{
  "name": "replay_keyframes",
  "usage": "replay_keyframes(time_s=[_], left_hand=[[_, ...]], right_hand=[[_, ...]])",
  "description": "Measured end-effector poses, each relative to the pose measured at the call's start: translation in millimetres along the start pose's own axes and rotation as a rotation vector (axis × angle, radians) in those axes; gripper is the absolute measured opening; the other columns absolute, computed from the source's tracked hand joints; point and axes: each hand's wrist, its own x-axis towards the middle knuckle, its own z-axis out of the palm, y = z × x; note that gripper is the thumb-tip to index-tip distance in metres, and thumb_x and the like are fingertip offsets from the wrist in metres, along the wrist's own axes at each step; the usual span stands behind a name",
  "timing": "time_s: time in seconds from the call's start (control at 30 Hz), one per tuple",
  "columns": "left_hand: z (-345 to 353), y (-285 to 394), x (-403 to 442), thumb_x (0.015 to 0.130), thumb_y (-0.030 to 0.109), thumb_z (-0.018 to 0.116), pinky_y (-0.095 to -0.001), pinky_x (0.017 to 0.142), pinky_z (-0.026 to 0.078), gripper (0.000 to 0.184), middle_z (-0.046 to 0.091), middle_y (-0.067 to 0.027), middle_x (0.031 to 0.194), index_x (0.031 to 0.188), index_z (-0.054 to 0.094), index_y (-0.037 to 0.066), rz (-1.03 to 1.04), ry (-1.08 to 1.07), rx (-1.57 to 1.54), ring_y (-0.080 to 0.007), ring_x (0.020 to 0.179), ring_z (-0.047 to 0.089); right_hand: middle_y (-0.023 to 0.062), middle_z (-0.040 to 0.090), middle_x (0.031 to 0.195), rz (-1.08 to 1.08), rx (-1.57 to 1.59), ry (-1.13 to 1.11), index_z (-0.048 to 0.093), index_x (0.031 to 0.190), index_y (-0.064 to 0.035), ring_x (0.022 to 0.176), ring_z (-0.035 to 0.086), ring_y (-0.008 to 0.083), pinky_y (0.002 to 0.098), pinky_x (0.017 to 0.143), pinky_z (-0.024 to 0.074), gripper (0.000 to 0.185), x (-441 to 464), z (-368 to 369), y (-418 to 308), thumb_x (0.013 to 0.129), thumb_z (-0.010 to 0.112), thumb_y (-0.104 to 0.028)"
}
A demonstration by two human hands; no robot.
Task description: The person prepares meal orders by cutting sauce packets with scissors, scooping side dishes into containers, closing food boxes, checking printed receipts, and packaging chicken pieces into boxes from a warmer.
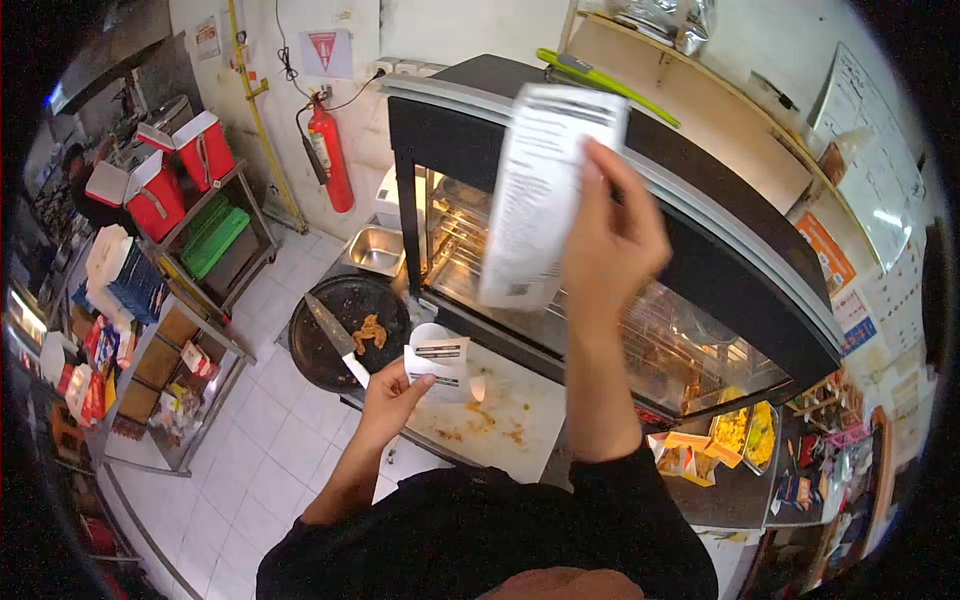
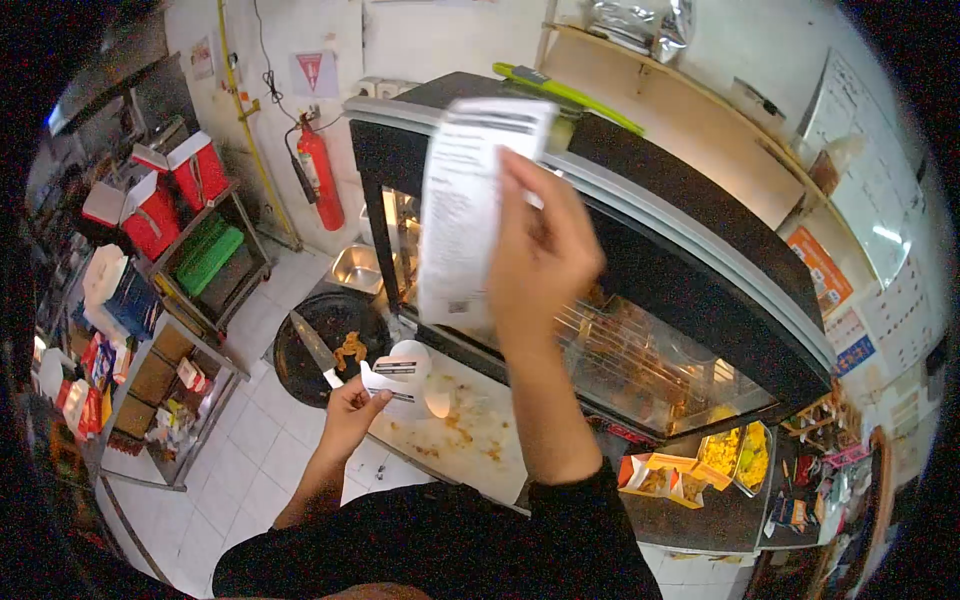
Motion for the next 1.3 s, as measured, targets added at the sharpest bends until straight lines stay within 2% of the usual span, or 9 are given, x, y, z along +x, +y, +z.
replay_keyframes(time_s=[0.13,0.23,0.5,0.6,0.7,0.77,1.1,1.2,1.3], left_hand=[[-21.8,-23.3,-13.8,0.094,0.007,0.071,-0.0189,0.065,0.040,0.019,0.065,0.0040,0.091,0.112,0.071,0.000,0.092,0.137,0.062,-0.0001,0.074,0.050],[-27.3,-28.3,-22.5,0.093,0.011,0.073,-0.0184,0.057,0.031,0.021,0.060,0.0094,0.082,0.112,0.072,0.002,0.115,0.247,-0.026,0.0008,0.064,0.038],[-53.1,-61.3,-29.1,0.094,0.012,0.073,-0.0186,0.058,0.034,0.022,0.061,0.0070,0.077,0.114,0.072,0.002,0.101,0.288,-0.011,0.0006,0.065,0.044],[-48.1,-48.8,-24.3,0.094,0.010,0.072,-0.0187,0.060,0.037,0.022,0.064,0.0057,0.082,0.115,0.071,0.001,0.071,0.270,-0.069,0.0000,0.068,0.048],[-43.3,-38.5,-17.2,0.095,0.005,0.070,-0.0247,0.083,0.049,0.022,0.068,-0.0041,0.109,0.116,0.070,-0.002,0.099,0.172,-0.066,-0.0085,0.095,0.062],[-38.8,-34.8,-10.6,0.095,0.005,0.070,-0.0260,0.086,0.049,0.022,0.067,-0.0047,0.113,0.115,0.070,-0.002,0.095,0.130,-0.086,-0.0100,0.099,0.062],[-14.5,-32.0,4.4,0.096,0.003,0.067,-0.0283,0.094,0.047,0.021,0.067,-0.0046,0.120,0.116,0.070,-0.001,0.114,-0.009,-0.091,-0.0119,0.109,0.061],[-9.4,-37.5,4.2,0.096,0.003,0.067,-0.0294,0.095,0.048,0.022,0.067,-0.0042,0.120,0.118,0.069,-0.001,0.105,-0.048,-0.111,-0.0118,0.111,0.061],[-8.4,-38.8,8.3,0.096,0.003,0.067,-0.0311,0.096,0.048,0.024,0.069,-0.0066,0.118,0.120,0.069,0.000,0.107,-0.097,-0.082,-0.0124,0.112,0.061]], right_hand=[[0.0153,0.072,0.101,0.259,-0.032,-0.043,0.072,0.115,-0.0002,0.070,0.067,0.0137,0.0277,0.053,0.0497,0.023,-24.3,74.9,56.9,0.094,0.066,-0.004],[0.0165,0.072,0.099,0.206,-0.001,0.033,0.072,0.117,-0.0002,0.066,0.066,0.0152,0.0287,0.053,0.0493,0.026,-39.1,94.4,70.3,0.092,0.067,-0.003],[0.0193,0.072,0.098,0.274,-0.029,-0.068,0.064,0.129,0.0052,0.067,0.070,0.0164,0.0289,0.057,0.0517,0.042,-44.3,89.4,51.1,0.090,0.070,-0.006],[0.0211,0.073,0.097,0.415,-0.081,-0.158,0.061,0.131,0.0079,0.069,0.071,0.0170,0.0298,0.060,0.0536,0.049,-30.8,87.7,45.6,0.088,0.073,-0.011],[0.0253,0.072,0.100,0.252,-0.261,-0.221,0.061,0.129,0.0096,0.082,0.072,0.0323,0.0390,0.073,0.0559,0.050,-10.4,83.5,49.4,0.086,0.073,-0.013],[0.0262,0.071,0.101,0.072,-0.498,-0.306,0.065,0.125,0.0062,0.096,0.067,0.0441,0.0468,0.087,0.0539,0.043,0.8,78.6,47.7,0.086,0.071,-0.011],[0.0260,0.072,0.096,0.063,-0.720,-0.501,0.073,0.119,-0.0053,0.093,0.072,0.0358,0.0452,0.089,0.0551,0.035,20.6,83.0,57.0,0.085,0.070,-0.011],[0.0254,0.070,0.092,-0.022,-0.771,-0.511,0.074,0.098,0.0014,0.087,0.069,0.0444,0.0509,0.080,0.0561,0.021,23.8,81.8,55.9,0.083,0.061,-0.005],[0.0133,0.064,0.095,-0.139,-1.077,-0.576,0.076,0.090,-0.0071,0.092,0.067,0.0352,0.0495,0.080,0.0536,0.021,29.7,90.4,52.6,0.085,0.068,-0.025]])
